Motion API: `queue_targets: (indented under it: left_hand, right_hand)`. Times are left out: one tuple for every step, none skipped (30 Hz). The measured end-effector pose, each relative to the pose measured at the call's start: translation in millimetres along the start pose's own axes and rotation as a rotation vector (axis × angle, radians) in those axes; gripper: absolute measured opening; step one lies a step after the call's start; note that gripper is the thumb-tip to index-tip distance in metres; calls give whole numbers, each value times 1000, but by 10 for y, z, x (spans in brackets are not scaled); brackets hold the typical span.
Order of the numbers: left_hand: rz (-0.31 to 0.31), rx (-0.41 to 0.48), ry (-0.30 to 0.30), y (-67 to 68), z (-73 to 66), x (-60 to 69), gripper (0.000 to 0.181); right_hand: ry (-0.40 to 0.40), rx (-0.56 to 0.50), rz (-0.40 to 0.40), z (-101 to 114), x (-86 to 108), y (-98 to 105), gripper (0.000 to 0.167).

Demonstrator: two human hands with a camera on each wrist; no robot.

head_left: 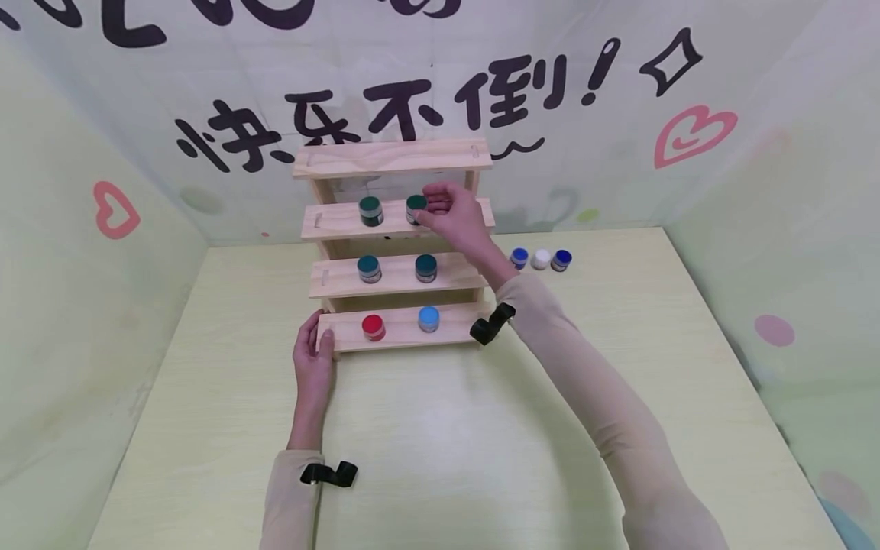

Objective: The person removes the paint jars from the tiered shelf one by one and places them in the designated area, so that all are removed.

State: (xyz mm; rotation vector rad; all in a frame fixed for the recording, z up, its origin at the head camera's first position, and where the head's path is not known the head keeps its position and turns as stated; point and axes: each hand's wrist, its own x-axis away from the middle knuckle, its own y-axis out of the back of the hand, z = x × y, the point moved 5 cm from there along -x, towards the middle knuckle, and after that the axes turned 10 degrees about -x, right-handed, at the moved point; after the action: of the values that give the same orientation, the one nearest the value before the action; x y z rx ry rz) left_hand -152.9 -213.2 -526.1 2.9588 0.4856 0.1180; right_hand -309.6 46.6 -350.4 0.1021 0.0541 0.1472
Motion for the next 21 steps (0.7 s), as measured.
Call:
queue_targets:
  left_hand:
    - [0,-4,0,0,-1,1,47]
    - [0,-7,-2,0,-2,1,47]
    - [0,-10,-3,0,-3,2,47]
    - [-1,-11,-4,0,-3,3,47]
    - [-2,-13,-4,-1,-3,4,47]
    - [-3,-15,-3,-1,-3,4,47]
    - [-3,-15,-2,-2,-2,5,47]
    - [-2,-15,-2,-4,-3,5,47]
    - [-2,-16,0,-4,-4,6,47]
    - [-1,-15,1,-7,-7,8,47]
    - [0,-14,2,-8,-9,8,47]
    - [-1,-14,3,-9,-12,9,48]
    - [-1,-15,3,-9,-14,10,48]
    - [-1,-17,2,-9,-18,11,48]
    - [-1,-17,2,-9,-20,13,48]
    - [-2,-17,1,-10,-23,12,48]
    - [-3,-19,0,-9,-22,12,47]
    - [-4,-21,-2,-9,-23,12,47]
    - [-4,-21,-3,-9,-21,9,47]
    - [-5,-20,-4,-9,-18,7,47]
    - [-7,-19,-5,-9,-14,4,47]
  right_hand:
    - [16,27,7,3,-1,-10,46]
    - [31,61,12,6,-1,-21,45]
    - [52,97,17,12,0,-35,44]
    - [69,136,21,17,6,-48,43]
    - [88,174,25,26,18,-60,41]
    - [104,201,27,32,29,-71,41]
    - [117,225,28,35,37,-81,40]
    - [127,245,28,38,47,-87,39]
    - [131,259,26,38,56,-90,39]
    - [133,267,23,38,65,-87,39]
    - [135,262,18,39,74,-82,39]
    - [134,254,12,38,81,-72,39]
    - [135,243,4,37,87,-59,39]
    - [137,227,-3,38,96,-44,39]
    - [139,212,-11,36,101,-27,39]
    - [146,195,-19,37,108,-7,39]
    - [150,175,-27,37,115,14,39]
    - [157,161,-35,36,120,35,38]
    - [164,150,-43,36,126,58,38]
    - [171,143,-51,36,131,80,39]
    - [178,140,-59,36,137,103,39]
